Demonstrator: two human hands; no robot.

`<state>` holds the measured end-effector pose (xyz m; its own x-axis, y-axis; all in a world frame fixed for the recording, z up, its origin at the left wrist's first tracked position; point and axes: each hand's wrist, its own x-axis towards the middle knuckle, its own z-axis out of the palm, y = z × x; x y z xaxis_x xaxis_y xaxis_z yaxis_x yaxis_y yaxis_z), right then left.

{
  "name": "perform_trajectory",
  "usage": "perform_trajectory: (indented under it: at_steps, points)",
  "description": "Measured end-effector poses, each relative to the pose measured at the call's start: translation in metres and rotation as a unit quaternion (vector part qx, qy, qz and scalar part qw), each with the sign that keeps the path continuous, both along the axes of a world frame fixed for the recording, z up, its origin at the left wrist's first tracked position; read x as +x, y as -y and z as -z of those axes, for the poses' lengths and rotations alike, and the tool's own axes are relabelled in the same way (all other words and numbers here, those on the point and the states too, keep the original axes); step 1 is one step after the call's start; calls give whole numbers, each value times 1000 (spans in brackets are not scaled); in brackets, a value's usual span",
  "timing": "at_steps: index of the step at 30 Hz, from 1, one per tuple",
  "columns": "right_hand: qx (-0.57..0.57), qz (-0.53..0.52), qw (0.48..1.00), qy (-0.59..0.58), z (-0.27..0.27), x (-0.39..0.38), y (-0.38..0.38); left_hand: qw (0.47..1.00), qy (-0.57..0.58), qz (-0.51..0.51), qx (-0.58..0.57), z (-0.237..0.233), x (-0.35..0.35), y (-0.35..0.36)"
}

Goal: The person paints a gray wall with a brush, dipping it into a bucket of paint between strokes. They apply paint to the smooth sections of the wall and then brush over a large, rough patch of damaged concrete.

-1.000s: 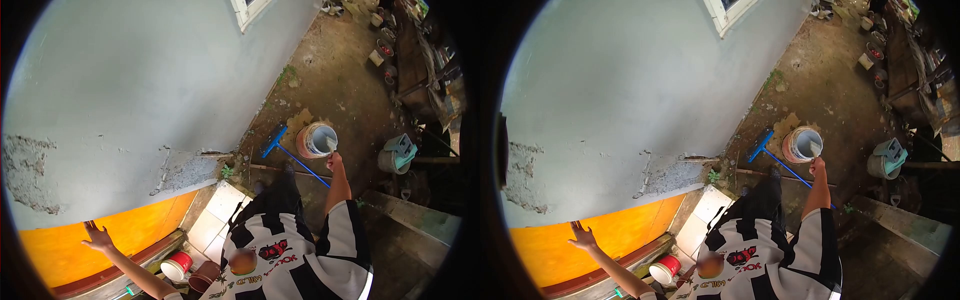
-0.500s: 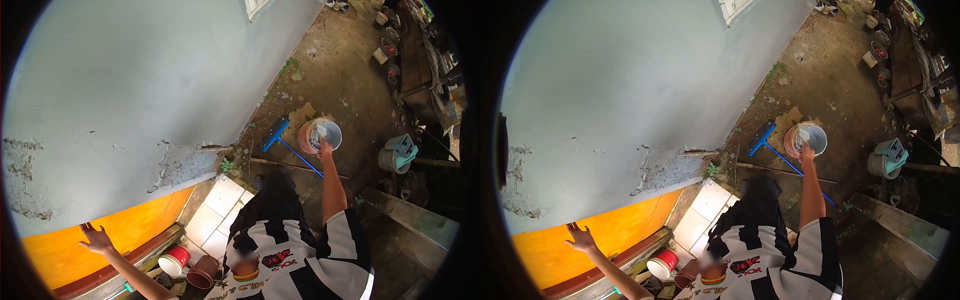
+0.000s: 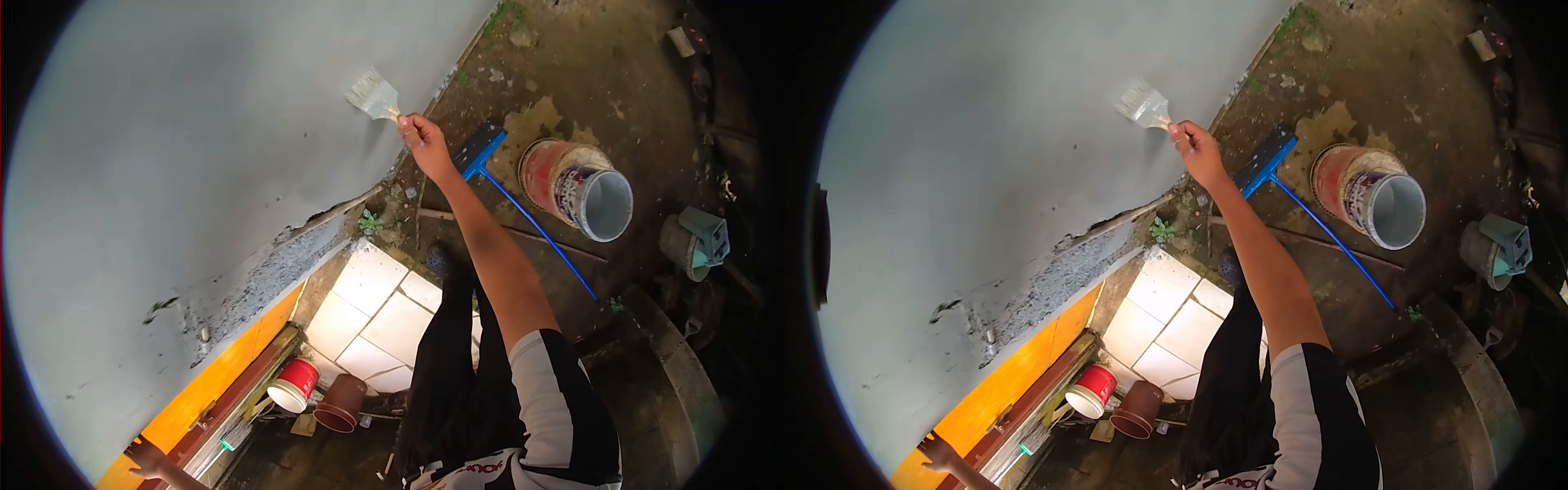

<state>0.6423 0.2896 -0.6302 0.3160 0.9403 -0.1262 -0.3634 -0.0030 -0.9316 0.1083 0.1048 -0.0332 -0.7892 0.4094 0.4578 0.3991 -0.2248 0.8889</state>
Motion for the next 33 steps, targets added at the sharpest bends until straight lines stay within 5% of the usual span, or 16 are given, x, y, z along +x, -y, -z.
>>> perform_trajectory:
  at_steps: [1,2,4,5,8,12,18,21,24,28,30,33]
  points:
    - [-18,17,1000,18,36,-9,5,1000,-14,-3,-3,2,-6,1]
    - [-139,13,969,203,70,-1,14,999,-39,-23,-2,1,-25,3]
    - [-202,39,905,372,128,10,29,998,-54,-30,16,-2,-34,3]
    - [-300,-32,882,363,129,21,32,998,-58,-34,16,-3,-38,3]
    - [-348,-95,837,412,143,32,26,997,-59,-40,14,-3,-44,0]
    - [-307,-105,834,446,56,54,-21,998,-27,-47,31,6,-59,-1]
    - [-144,42,888,434,-106,137,-53,998,-1,-49,48,19,-75,-5]
    - [-71,82,981,159,-127,157,-64,998,4,-50,48,22,-81,-7]
    - [5,93,996,-3,-44,141,-72,997,7,-51,50,23,-85,-7]
    - [-194,56,974,-106,46,40,-29,997,12,-50,58,25,-91,-5]
    - [-321,16,946,-37,81,10,5,997,17,-52,58,23,-94,-2]
    - [-352,-56,897,259,103,-7,30,996,20,-49,66,21,-97,3]
